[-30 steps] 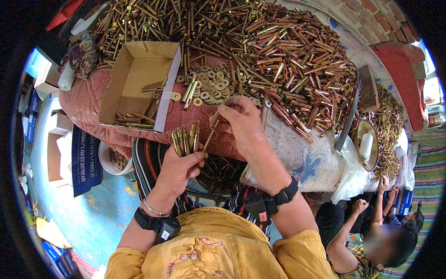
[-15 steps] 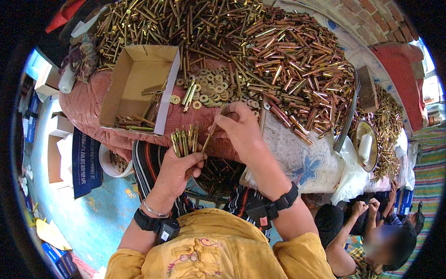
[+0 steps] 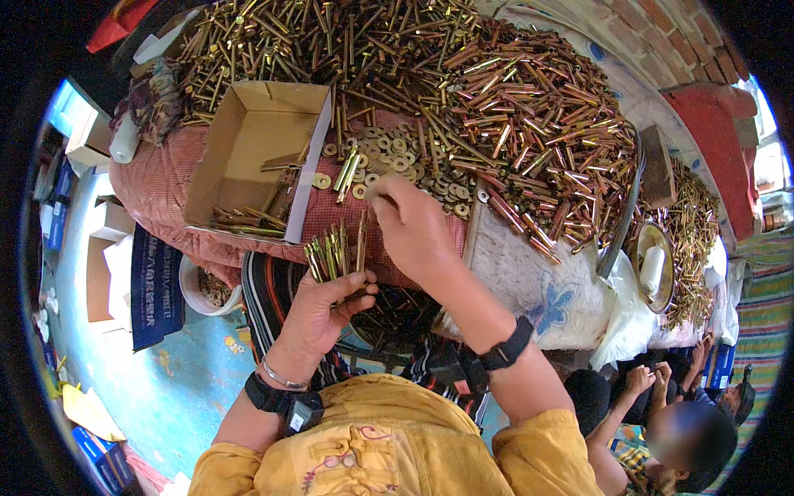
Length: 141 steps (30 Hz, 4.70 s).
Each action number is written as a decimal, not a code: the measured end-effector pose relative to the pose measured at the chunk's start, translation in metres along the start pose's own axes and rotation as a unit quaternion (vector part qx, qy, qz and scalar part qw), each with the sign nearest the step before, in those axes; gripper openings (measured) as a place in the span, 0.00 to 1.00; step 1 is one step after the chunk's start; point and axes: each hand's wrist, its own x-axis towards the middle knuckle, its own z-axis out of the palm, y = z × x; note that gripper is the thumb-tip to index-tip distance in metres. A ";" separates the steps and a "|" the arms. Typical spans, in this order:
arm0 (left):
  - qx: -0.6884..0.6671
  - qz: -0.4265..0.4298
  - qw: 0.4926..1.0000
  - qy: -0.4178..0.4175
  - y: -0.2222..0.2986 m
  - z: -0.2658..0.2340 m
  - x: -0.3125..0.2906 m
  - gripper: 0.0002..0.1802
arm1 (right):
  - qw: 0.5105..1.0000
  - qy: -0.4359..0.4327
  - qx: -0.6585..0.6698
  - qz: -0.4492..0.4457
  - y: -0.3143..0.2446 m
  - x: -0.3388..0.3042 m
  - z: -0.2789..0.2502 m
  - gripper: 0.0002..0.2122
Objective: Assembling washers onto metal bolts for industrial use or packaging.
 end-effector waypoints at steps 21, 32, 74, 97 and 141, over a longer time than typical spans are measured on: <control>0.003 -0.009 1.000 0.002 0.001 -0.002 -0.001 0.09 | 0.947 0.150 -0.178 -0.220 0.005 0.021 -0.007 0.10; 0.045 -0.008 0.999 0.003 -0.005 0.008 0.003 0.10 | 0.977 0.211 -0.025 0.019 0.051 -0.004 -0.051 0.07; 0.026 -0.017 0.998 0.059 -0.009 0.011 0.007 0.11 | 0.947 0.115 -0.289 -0.078 0.030 -0.008 -0.033 0.06; 0.126 -0.005 0.992 0.020 -0.009 0.008 0.005 0.12 | 0.992 0.074 0.050 0.086 0.021 -0.045 -0.019 0.07; 0.221 0.012 0.975 -0.016 0.002 0.001 0.005 0.09 | 0.822 0.062 0.528 0.204 0.015 -0.015 -0.020 0.03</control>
